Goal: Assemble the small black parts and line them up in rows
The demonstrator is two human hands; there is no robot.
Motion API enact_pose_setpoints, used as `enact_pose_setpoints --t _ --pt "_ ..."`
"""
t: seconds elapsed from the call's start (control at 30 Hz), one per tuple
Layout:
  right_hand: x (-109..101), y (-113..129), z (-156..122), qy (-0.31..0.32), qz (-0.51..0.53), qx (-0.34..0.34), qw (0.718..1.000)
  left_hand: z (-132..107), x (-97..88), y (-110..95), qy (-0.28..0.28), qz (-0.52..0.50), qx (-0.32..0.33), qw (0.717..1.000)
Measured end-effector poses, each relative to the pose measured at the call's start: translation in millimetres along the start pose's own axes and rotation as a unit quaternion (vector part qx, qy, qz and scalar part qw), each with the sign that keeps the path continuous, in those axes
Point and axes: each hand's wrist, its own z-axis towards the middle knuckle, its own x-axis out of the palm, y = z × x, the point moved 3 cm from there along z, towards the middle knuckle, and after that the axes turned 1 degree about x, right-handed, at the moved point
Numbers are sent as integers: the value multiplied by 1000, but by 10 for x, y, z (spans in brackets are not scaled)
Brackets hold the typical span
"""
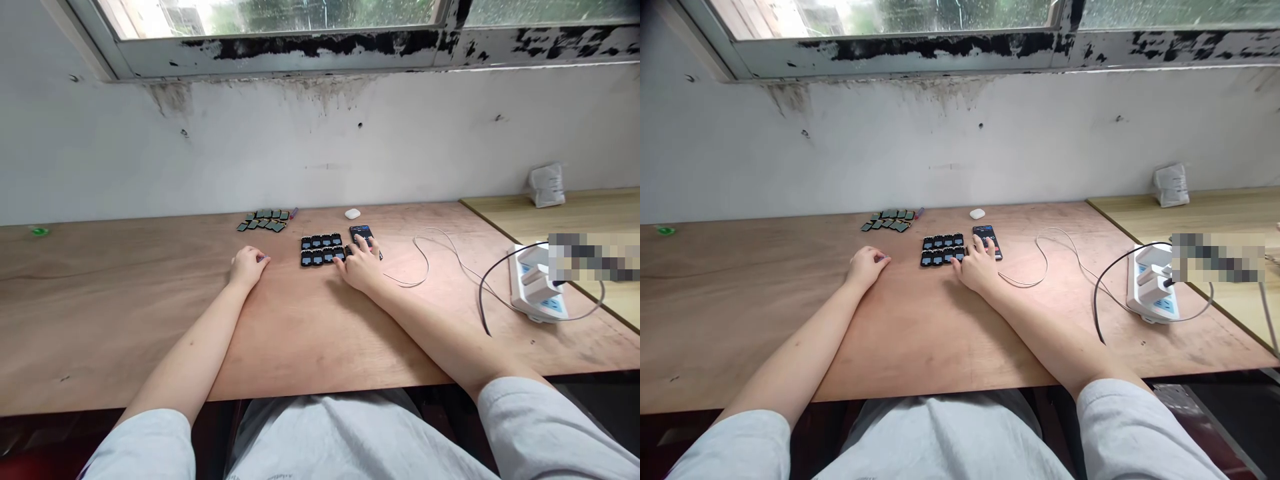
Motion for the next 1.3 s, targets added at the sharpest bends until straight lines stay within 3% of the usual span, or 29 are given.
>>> enact_pose_setpoints --t 0.2,0.43,0.6,0.8,1.07,1.17,1.3 --pt "-4 47 -13 52 120 -133 982 -11 7 -2 -12 -23 -3 1000" --pt "-35 163 -90 138 252 -298 910 -31 -12 -37 -43 -49 -9 998" --pt "-5 169 -90 136 243 -298 913 -22 -69 -68 -69 -27 -16 997" --pt "4 158 -80 150 238 -275 919 -46 -39 -83 -17 15 -57 998" --pt "-9 153 -62 147 237 -258 925 9 29 3 13 3 -34 999" --pt "-11 155 -60 148 234 -258 926 35 23 37 -1 -47 -25 999" --pt "12 148 -45 154 239 -245 927 9 -59 -4 -79 -123 -21 989"
